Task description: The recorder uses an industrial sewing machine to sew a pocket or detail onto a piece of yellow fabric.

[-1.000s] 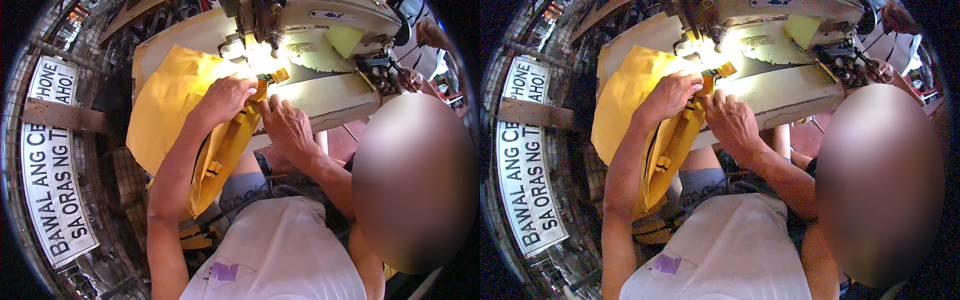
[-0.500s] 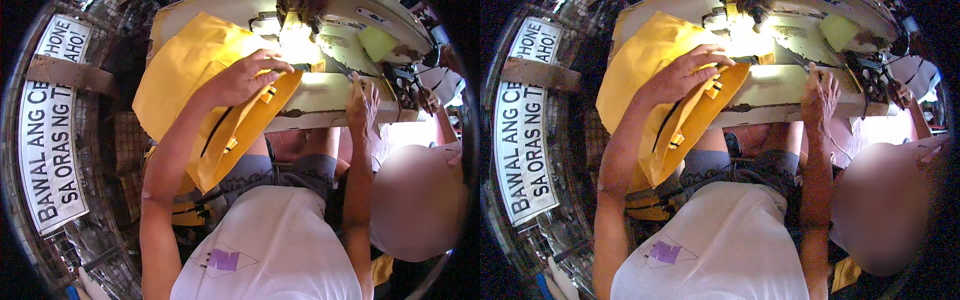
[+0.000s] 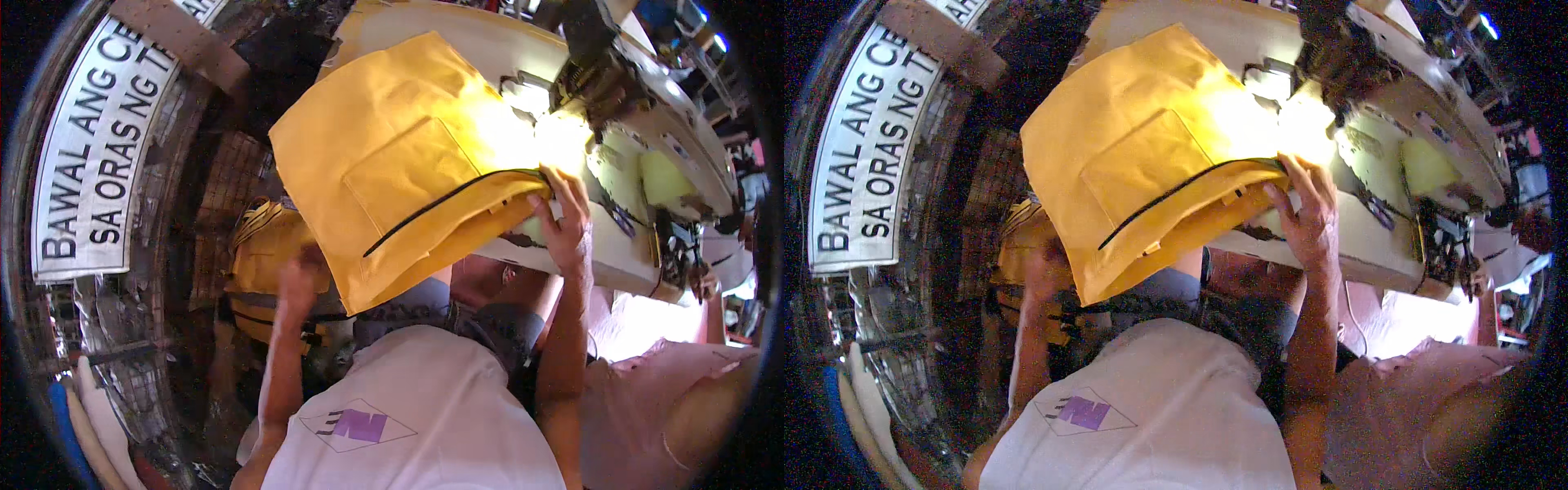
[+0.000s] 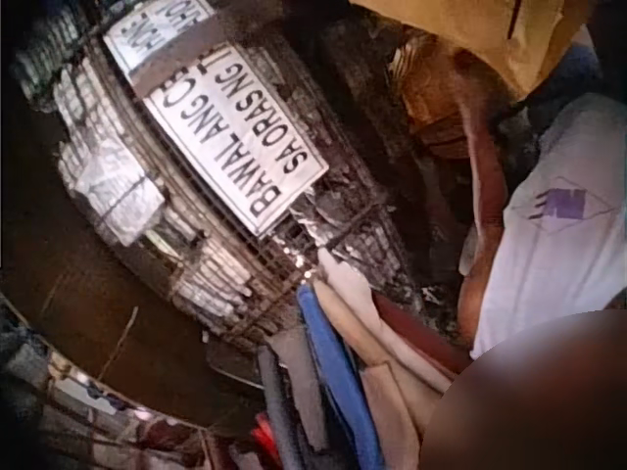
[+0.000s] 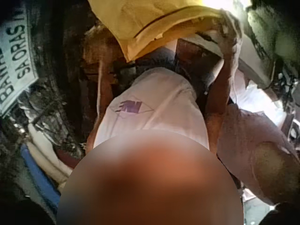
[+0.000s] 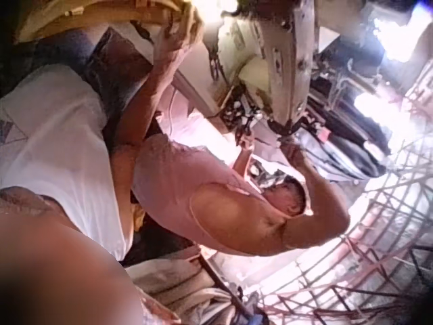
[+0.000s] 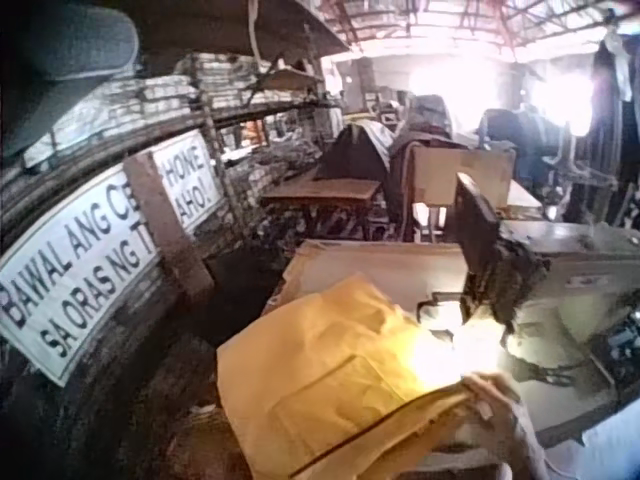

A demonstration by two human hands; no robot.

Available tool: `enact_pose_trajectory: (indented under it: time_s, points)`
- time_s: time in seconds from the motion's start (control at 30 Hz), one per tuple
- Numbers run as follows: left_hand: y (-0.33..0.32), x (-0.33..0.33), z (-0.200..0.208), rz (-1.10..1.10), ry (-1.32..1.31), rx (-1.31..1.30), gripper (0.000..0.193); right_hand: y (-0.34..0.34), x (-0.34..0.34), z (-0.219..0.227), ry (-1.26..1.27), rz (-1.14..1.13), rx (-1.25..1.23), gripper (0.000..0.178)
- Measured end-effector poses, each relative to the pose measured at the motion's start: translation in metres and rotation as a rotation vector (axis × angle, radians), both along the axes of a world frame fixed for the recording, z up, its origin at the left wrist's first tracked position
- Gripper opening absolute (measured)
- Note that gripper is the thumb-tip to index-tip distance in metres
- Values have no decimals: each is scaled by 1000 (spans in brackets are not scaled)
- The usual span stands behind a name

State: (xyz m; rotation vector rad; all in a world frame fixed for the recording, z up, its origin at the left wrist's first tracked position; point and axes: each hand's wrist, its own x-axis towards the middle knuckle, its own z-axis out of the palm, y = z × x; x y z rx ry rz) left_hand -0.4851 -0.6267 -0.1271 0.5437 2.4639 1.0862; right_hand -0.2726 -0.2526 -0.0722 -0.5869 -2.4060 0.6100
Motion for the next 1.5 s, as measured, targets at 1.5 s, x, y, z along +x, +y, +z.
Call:
enact_pose_trajectory:
  time_s: [1.5]
  points:
    - [-104, -75, 172, 227, 631, -63, 34, -20, -16, -29, -49, -205, 161, 19]
